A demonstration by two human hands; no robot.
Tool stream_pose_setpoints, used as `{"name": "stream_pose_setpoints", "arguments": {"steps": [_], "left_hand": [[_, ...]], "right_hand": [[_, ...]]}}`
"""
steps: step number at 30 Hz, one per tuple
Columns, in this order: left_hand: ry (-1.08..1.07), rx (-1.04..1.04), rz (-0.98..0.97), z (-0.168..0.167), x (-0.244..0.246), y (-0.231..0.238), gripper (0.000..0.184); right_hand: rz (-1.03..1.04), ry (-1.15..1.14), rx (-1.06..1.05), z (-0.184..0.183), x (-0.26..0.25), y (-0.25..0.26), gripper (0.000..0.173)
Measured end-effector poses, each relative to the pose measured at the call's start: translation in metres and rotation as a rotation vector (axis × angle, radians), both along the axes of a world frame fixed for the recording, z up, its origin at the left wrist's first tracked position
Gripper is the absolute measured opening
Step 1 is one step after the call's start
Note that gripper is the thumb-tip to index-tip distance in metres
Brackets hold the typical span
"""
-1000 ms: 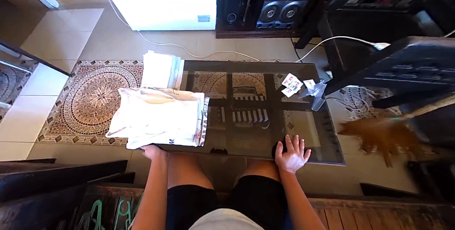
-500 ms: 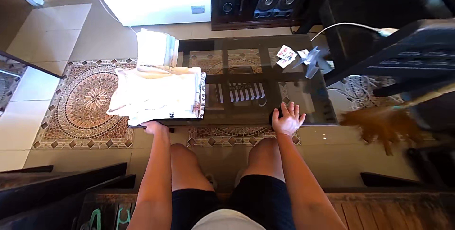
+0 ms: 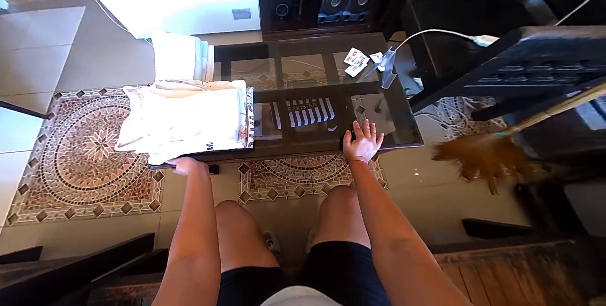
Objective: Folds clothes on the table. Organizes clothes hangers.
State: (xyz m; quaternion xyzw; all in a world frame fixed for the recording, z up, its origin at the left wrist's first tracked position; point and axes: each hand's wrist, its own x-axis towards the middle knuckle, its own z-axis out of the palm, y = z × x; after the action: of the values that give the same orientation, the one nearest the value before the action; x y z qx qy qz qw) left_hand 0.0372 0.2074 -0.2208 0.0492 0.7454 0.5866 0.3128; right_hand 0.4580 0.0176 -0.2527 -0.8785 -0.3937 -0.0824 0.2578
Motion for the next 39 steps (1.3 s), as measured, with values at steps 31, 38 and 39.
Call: {"name": "stream_pose_setpoints", "arguments": {"steps": [31, 38, 39], "left_hand": [[-0.008, -0.008, -0.005, -0.010, -0.003, 0.009, 0.063], [0.011, -0.016, -0.027, -0.011, -0.007, 0.008, 0.063], [0.013, -0.020, -0.019, -0.011, -0.006, 0.008, 0.062]], "right_hand": [[0.361, 0.542, 0.197, 0.103, 0.106, 0.137, 0.103], [0.193, 0.553, 0.098, 0.107, -0.046, 0.221, 0.110], [0.174, 0.546, 0.064, 0.106, -0.052, 0.234, 0.110]]}}
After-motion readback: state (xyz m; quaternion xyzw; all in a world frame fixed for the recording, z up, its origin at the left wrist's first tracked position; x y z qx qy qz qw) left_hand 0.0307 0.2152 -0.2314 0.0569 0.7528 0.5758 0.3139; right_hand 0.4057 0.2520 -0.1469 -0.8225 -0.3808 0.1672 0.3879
